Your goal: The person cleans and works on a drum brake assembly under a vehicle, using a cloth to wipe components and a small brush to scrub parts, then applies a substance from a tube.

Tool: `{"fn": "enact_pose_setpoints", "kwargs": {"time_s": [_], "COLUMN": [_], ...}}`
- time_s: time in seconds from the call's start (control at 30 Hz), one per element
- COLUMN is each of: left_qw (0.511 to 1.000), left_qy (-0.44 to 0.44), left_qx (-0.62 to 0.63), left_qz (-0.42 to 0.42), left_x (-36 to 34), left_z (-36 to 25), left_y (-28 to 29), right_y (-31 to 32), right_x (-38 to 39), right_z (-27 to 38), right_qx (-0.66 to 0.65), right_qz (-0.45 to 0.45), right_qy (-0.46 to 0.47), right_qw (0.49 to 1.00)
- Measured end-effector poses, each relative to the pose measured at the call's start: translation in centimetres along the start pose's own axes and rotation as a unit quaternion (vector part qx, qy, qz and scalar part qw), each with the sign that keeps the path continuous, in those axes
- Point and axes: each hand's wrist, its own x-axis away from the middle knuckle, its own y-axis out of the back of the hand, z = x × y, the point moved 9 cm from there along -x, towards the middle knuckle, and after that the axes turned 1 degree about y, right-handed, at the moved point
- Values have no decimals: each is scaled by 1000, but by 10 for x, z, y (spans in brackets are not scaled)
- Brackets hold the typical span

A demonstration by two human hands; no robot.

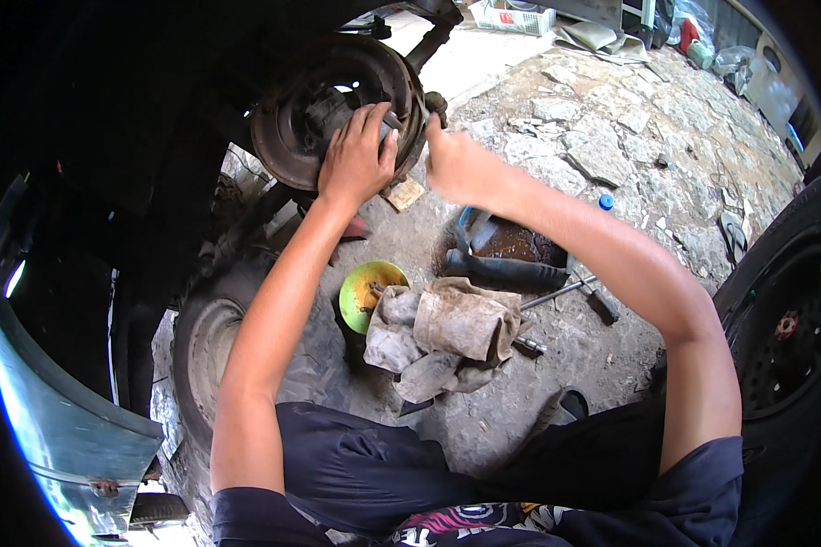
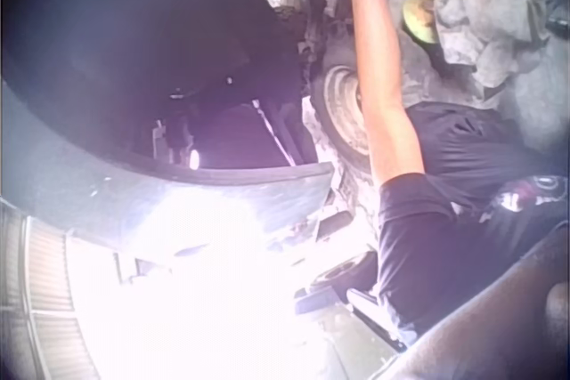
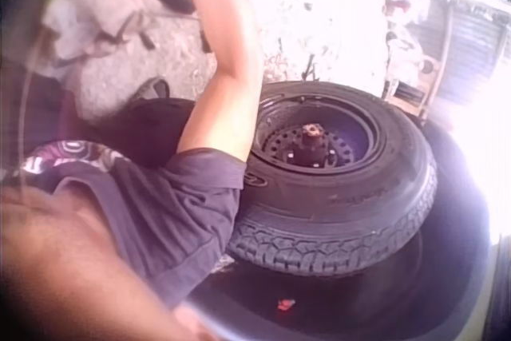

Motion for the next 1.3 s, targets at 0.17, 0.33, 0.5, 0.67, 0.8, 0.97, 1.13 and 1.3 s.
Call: {"fn": "enact_pose_setpoints", "kwargs": {"time_s": [0.17, 0.33, 0.5, 0.67, 0.8, 0.97, 1.13, 1.3], "left_qw": [1000, 1000, 1000, 1000, 1000, 1000, 1000, 1000], "left_qy": [-1, -2, 7, 12, 7, 4, 6, 5], "left_qx": [-7, 0, -16, -9, -12, -5, -7, -1], "left_qz": [3, 4, 8, 10, 10, 7, 7, 10], "left_x": [0, -2, 1, 0, -1, -1, 0, -1], "left_z": [2, -4, 5, -1, -1, -2, 0, -3], "left_y": [0, -5, 3, -3, 1, -2, -1, -4], "right_y": [-24, 6, -28, -49, -38, -57, -58, -52], "right_x": [32, -12, 22, 51, 46, 68, 78, 79], "right_z": [0, -31, -13, -24, -23, -21, -14, -23], "right_qx": [-53, -66, -212, -244, -204, -221, -218, -209], "right_qz": [-2, -74, -4, -37, 11, -20, 25, -20], "right_qy": [0, 46, -30, 14, -45, -40, -62, -37], "right_qw": [999, 994, 977, 969, 978, 974, 974, 977]}}
